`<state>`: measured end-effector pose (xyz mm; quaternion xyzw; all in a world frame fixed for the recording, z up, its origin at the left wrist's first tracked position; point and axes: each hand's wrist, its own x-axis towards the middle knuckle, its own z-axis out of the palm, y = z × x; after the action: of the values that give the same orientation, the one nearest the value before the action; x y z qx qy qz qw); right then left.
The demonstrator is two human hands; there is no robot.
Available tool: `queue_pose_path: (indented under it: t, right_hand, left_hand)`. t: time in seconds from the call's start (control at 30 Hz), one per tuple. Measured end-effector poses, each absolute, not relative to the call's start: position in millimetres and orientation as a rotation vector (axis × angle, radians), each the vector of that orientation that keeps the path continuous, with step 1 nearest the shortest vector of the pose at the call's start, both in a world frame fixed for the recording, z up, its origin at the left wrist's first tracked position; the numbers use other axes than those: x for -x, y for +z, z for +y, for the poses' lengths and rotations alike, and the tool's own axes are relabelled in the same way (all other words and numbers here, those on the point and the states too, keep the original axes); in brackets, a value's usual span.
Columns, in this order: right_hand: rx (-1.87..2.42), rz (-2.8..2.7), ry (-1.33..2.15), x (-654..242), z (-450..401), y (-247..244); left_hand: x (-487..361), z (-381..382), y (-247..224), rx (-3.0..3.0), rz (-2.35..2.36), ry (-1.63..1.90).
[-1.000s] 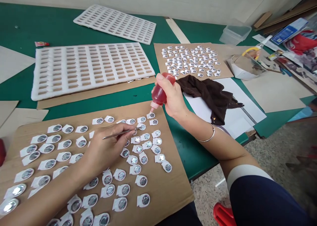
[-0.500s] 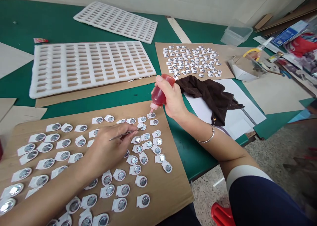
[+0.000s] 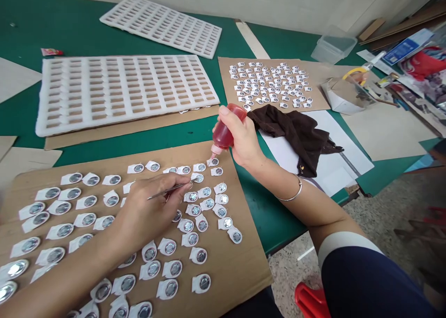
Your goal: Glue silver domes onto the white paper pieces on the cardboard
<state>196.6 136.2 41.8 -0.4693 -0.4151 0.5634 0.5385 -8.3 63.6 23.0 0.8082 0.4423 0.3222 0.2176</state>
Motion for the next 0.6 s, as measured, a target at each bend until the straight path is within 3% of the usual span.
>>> queue_pose_path:
  t: [0.6]
  right_hand:
    - [1.092,-1.159,1.248,-194.7,135.4,41.3]
  left_hand:
    - [4.5,65.5,21.5,-2.398,1.059,0.952]
